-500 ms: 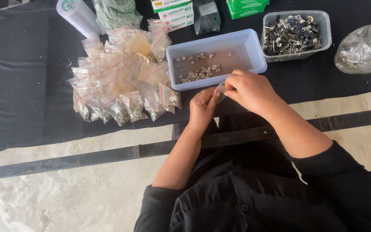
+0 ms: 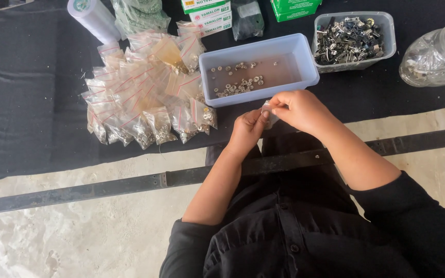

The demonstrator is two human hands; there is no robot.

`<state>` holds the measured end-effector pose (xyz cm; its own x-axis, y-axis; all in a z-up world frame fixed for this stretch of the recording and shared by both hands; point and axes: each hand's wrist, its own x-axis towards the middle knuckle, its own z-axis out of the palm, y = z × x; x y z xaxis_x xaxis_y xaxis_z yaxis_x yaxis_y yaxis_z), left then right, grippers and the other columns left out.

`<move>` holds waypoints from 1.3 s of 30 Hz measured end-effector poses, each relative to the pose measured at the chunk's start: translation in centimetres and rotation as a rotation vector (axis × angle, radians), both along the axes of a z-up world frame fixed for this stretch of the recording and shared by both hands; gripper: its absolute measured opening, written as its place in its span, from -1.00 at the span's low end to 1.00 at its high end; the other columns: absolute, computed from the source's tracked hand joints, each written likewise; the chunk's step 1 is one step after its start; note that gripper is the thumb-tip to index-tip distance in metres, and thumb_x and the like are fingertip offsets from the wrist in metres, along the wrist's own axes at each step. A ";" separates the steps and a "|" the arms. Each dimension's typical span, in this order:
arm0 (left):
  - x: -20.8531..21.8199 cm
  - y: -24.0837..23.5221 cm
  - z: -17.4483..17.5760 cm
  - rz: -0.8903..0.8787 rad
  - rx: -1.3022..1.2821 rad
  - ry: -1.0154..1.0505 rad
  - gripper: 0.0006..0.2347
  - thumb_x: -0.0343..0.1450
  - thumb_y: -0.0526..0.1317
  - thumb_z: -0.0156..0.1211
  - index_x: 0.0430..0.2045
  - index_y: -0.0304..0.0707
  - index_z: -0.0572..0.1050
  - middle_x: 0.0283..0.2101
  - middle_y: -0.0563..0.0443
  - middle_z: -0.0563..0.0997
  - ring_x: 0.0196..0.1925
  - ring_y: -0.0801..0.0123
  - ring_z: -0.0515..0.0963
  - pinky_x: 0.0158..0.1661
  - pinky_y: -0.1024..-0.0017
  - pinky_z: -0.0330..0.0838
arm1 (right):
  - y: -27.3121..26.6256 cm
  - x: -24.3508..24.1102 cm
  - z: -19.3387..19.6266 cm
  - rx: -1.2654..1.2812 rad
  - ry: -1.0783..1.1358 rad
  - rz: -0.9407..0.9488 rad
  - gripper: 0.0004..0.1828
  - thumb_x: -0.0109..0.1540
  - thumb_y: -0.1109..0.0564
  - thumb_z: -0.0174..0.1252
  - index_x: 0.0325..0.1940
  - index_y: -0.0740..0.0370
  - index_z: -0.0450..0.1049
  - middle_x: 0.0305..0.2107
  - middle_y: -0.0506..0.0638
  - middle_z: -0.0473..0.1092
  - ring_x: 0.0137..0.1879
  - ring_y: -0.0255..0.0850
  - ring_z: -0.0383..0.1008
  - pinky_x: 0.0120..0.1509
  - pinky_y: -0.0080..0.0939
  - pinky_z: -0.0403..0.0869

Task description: Sorting and bagging small metal rings into individual plastic resealable bags.

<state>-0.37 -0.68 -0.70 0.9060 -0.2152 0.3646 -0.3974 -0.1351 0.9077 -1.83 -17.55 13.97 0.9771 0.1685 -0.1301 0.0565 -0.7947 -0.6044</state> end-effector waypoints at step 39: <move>-0.2 1.3 2.6 -0.830 -0.538 0.555 -0.57 0.37 -0.37 0.45 0.13 -0.51 0.50 -0.16 -0.21 0.72 -0.09 0.37 0.66 -0.09 0.37 0.60 | -0.5 -1.2 4.3 -0.095 0.518 0.320 -0.21 0.25 -0.50 -0.18 0.24 -0.02 0.59 -0.62 0.15 0.55 -0.60 -0.17 0.49 -0.51 -0.25 0.40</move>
